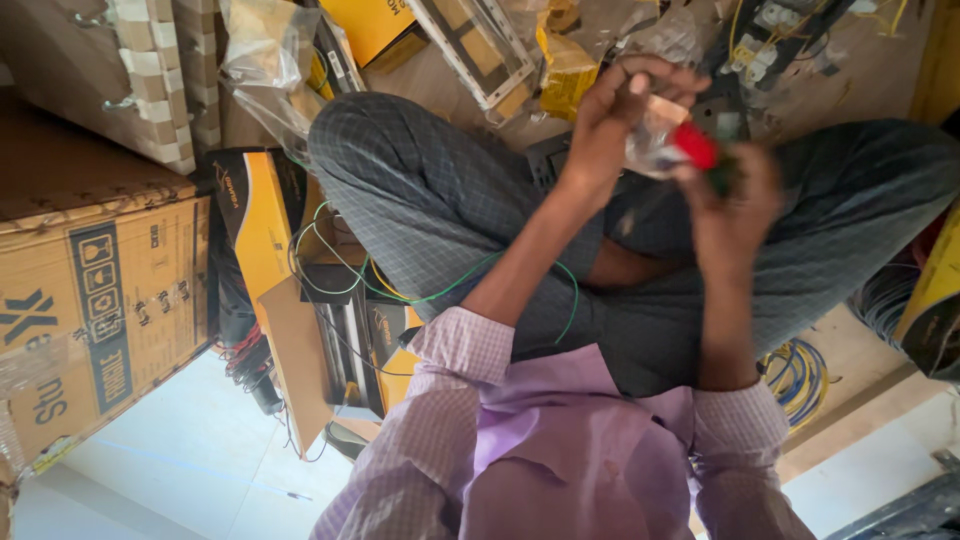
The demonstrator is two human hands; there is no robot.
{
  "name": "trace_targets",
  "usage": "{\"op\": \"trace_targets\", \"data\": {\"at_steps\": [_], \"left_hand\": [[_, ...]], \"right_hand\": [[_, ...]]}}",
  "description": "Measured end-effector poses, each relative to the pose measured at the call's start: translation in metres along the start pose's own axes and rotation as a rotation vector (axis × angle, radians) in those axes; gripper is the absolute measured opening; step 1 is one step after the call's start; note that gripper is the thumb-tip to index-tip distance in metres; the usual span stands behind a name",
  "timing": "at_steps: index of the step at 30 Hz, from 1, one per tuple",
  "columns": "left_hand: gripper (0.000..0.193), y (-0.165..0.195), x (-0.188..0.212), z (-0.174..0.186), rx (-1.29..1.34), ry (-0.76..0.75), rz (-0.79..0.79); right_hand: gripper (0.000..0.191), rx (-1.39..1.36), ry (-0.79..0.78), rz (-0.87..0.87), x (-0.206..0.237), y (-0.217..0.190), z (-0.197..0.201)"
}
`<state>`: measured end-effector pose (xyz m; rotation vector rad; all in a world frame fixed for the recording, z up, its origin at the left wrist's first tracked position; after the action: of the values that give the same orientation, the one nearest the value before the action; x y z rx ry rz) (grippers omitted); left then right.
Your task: The person sits on the floor and assembles a modular electrical switch and socket panel, pressing red switch modules and socket modules into the frame and tightening terminals with a green screwdriver. They handle wires, fit modules one at a time, and hold up the partially assembled panel to check the fit.
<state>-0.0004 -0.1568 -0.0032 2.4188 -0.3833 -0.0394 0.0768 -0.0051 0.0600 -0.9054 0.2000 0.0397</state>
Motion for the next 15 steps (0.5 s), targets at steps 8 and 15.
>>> {"op": "trace_targets", "data": {"at_steps": [8,15], "left_hand": [[0.082,-0.062,0.026,-0.049,0.271,-0.097,0.236],[0.059,-0.02,0.029,-0.052,-0.123,-0.197,0.309]], "right_hand": [[0.027,-0.907,0.379,-0.532,0.029,0.004,0.077],[0.034,-0.937,0.372,-0.586,0.048,-0.004,0.09]]}}
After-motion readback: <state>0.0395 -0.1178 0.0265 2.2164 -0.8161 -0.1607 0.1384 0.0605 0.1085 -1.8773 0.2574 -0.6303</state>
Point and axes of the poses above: each hand's wrist, its own x-axis away from the middle knuckle, its own z-axis out of the back of the hand, y = z × x, the point moved 3 cm from there along -x, towards the middle knuckle, and after that the axes turned 4 degrees about -y, right-handed, at the moved point
